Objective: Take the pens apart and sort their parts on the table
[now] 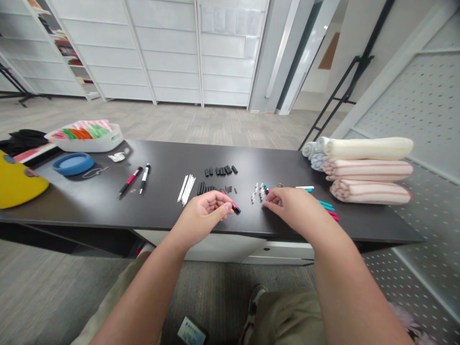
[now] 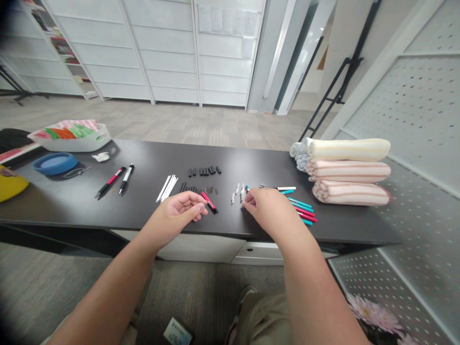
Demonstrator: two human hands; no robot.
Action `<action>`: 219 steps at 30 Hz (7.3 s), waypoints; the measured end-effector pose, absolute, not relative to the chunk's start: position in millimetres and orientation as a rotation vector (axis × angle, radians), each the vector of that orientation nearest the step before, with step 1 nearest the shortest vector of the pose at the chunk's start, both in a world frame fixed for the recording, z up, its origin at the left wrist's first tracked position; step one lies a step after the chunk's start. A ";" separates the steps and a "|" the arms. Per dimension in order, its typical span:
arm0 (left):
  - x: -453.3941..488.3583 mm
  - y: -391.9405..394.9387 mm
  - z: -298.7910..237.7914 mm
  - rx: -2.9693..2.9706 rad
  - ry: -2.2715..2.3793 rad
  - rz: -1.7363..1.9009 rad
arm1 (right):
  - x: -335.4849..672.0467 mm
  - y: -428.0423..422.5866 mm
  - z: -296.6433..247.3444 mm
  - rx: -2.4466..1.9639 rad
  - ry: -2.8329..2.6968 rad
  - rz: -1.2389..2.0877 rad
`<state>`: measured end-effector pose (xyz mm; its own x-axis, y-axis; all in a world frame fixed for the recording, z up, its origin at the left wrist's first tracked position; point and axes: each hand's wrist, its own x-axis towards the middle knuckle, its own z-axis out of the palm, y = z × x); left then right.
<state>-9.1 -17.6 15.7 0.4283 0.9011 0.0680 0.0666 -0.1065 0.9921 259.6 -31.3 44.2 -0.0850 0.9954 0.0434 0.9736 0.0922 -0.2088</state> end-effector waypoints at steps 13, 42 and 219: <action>-8.1 -18.1 16.8 1.510 0.891 0.902 | 253.0 -31.9 45.1 -2.047 -2.187 0.188; -9.5 -17.6 16.0 1.541 0.892 0.896 | 233.9 -38.4 44.6 -1.993 -2.370 0.052; -93.7 -13.7 11.1 2.001 1.286 1.153 | 172.1 -36.2 10.6 -1.316 -1.980 0.832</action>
<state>-93.7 -13.7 11.1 0.1982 0.9003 0.3875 0.4832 -0.4338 0.7605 172.1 -36.2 10.6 -0.3173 0.9371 0.1457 0.5518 0.3074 -0.7753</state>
